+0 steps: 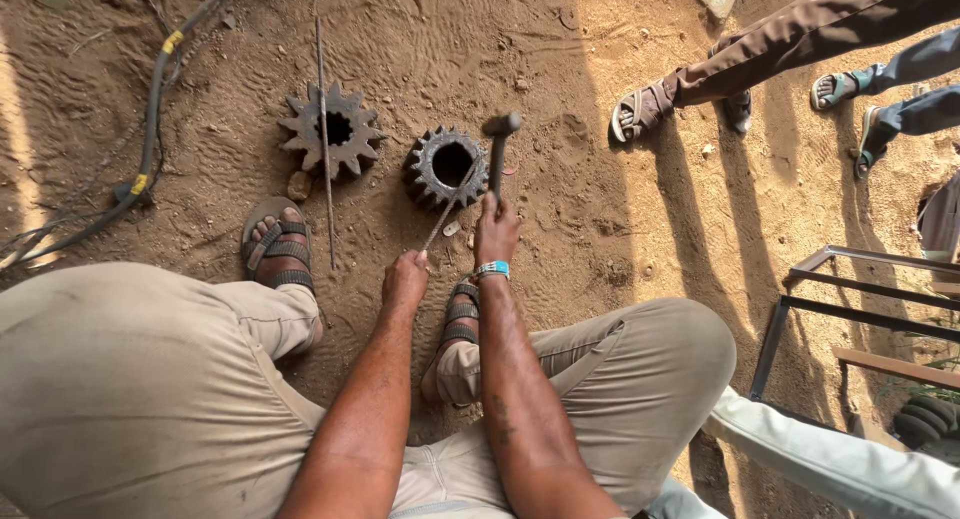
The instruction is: The person sits on the ground and uses a hammer and a metal rod to strike a gear-like metal part. They repeatedly hit the part to adjust or shape it while another person stands nearby.
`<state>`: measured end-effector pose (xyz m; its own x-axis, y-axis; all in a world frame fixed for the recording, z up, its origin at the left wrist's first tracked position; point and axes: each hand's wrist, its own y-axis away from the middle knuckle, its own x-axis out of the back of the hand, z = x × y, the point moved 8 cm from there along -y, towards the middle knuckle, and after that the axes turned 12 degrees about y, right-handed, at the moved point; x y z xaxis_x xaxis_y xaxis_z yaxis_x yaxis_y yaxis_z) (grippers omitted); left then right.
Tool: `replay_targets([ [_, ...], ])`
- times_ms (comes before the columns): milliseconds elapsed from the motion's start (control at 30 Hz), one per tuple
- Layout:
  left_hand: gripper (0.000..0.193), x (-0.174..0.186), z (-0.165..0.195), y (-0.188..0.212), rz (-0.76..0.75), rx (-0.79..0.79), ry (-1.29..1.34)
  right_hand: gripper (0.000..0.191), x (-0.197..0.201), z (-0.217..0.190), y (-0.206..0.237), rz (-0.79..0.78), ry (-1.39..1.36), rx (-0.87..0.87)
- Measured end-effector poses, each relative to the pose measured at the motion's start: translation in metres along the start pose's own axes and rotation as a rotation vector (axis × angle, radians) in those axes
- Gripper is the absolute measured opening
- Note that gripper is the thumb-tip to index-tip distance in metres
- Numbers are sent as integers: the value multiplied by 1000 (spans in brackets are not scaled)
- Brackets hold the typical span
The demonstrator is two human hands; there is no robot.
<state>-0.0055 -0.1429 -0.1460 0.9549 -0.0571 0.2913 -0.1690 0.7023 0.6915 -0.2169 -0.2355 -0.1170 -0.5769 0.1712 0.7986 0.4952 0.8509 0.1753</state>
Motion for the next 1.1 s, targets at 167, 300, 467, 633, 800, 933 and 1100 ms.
replay_targets([
  [167,34,-5,-3,3,-48,41,73,42,40,-38,6,223,-196,164],
  [300,37,-6,-4,5,-26,58,53,44,29,-22,9,181,-132,83],
  [467,40,-1,-4,7,-24,87,66,41,-25,35,9,-208,44,-187],
  [633,37,-1,-5,10,-47,86,84,42,-20,38,12,-100,-69,-190],
  [800,35,1,4,13,-30,19,26,39,9,5,14,9,-361,-138],
  [933,31,5,6,13,-34,39,44,38,42,-28,7,194,-487,135],
  [1100,25,1,6,15,-47,15,20,40,19,1,0,126,-258,10],
])
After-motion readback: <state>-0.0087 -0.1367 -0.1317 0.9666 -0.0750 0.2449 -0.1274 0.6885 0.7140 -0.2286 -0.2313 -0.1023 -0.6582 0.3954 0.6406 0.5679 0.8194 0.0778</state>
